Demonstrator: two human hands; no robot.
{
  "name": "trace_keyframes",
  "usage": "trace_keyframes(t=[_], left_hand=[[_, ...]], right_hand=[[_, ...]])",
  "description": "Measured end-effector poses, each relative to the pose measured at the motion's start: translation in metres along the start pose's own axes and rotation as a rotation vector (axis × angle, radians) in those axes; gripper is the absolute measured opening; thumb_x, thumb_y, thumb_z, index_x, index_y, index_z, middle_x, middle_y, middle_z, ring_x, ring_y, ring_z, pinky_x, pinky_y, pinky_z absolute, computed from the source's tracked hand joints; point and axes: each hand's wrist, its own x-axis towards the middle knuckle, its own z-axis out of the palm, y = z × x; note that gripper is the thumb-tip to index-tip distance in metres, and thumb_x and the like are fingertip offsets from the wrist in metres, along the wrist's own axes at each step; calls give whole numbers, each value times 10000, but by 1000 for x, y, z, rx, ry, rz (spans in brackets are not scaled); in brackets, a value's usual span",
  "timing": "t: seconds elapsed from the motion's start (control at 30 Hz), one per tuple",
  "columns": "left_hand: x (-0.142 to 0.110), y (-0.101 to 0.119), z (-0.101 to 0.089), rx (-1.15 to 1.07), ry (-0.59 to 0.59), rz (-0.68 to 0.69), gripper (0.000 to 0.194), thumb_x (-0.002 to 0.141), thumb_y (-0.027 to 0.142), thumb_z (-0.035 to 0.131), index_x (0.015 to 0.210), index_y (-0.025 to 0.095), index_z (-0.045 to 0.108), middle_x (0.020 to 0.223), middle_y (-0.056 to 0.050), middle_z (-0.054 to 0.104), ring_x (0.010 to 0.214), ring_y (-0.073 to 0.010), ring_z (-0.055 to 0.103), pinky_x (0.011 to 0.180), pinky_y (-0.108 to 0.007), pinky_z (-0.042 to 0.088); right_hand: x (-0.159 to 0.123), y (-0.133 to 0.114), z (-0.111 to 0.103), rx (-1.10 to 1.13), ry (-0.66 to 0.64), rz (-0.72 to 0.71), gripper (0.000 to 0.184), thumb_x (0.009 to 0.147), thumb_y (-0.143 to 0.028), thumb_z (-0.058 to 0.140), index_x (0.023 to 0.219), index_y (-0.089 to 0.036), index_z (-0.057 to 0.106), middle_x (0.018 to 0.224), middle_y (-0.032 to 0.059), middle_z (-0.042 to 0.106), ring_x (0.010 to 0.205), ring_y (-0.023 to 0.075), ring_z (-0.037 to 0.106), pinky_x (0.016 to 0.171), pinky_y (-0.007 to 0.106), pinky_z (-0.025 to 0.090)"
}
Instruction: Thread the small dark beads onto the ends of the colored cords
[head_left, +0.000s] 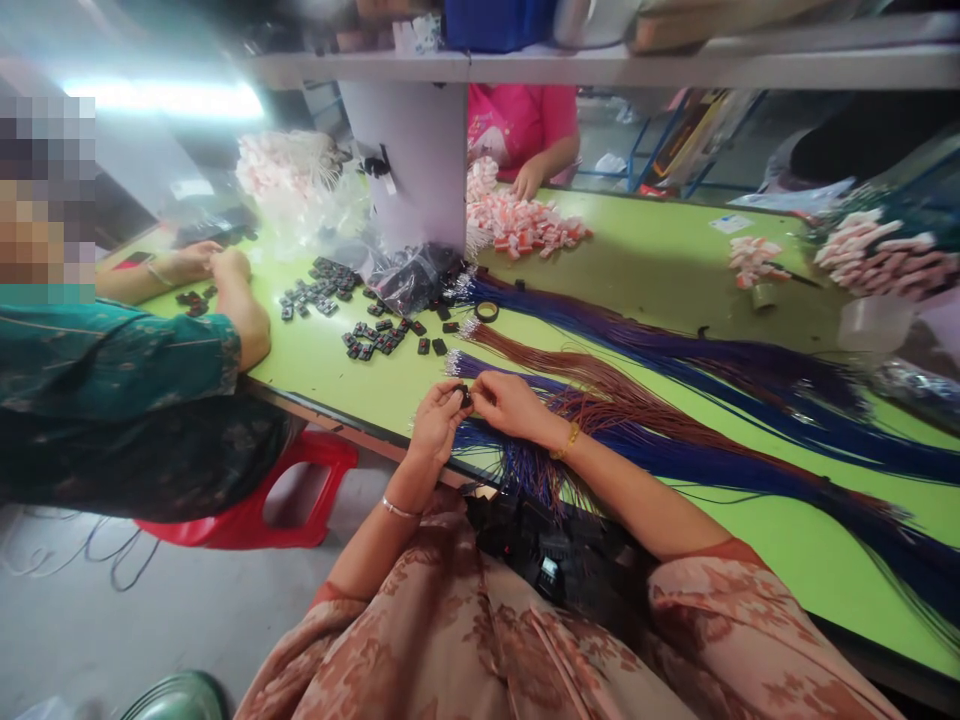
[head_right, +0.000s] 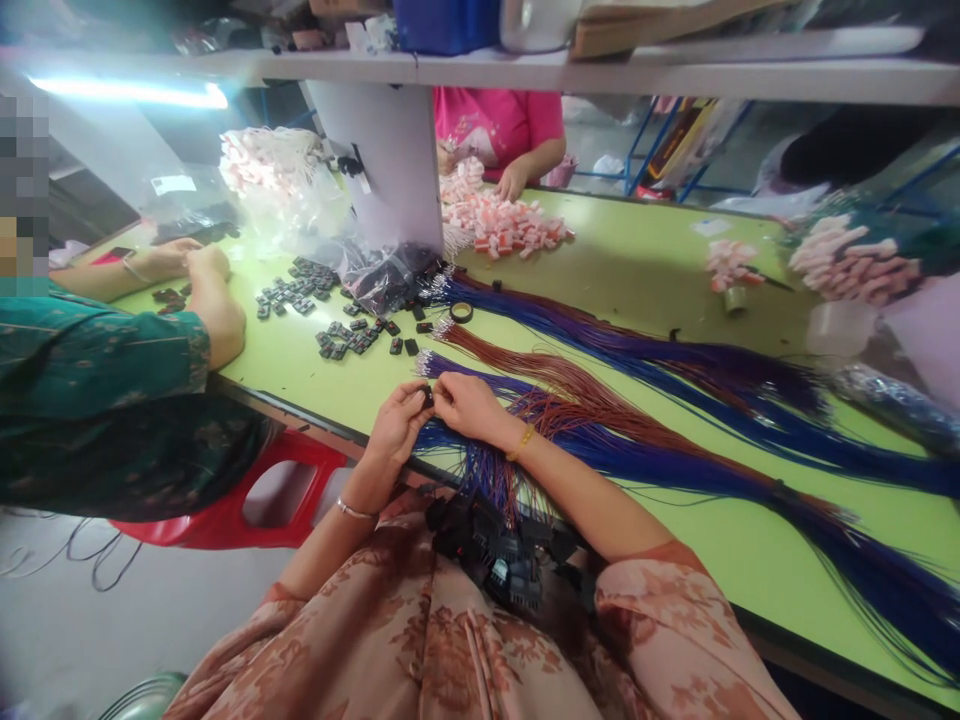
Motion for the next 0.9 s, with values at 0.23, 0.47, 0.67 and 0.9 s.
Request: trace_keyframes(t=[0.23, 0.47, 0.67, 0.9], left_hand=[[-1, 0, -2, -19, -13, -6, 286, 657, 195, 752, 897, 151, 601, 783, -4, 632, 748, -99, 606, 769, -262, 494], [-2, -8, 0, 43, -14, 54, 337, 641, 245, 772, 915, 165, 593, 783, 1, 634, 723, -100, 604, 765, -282, 498], [-2, -12, 2, 57, 30, 76, 326, 654, 260, 761, 910, 161, 586, 797, -7, 634, 725, -103, 603, 743, -274, 494], [-2, -8, 1, 22, 28, 78, 283, 701, 242, 727, 929, 166, 577, 847, -23, 641, 790, -115, 614, 793, -291, 498]], right_hand=[[0, 10, 11, 82, 19, 60, 146, 808, -249, 501, 692, -168, 534, 629, -2, 552, 553, 102, 422, 541, 228, 258], [3, 10, 13, 250, 9, 185, 159, 764, -262, 508, 648, -158, 539, 579, -25, 536, 523, 83, 397, 523, 214, 268], [6, 9, 11, 240, -69, 276, 222, 797, -278, 484, 622, -153, 540, 551, -24, 512, 516, 85, 384, 512, 215, 252], [-3, 4, 2, -123, -6, 60, 215, 873, -265, 433, 731, -161, 556, 659, 34, 586, 567, 120, 434, 553, 259, 219]])
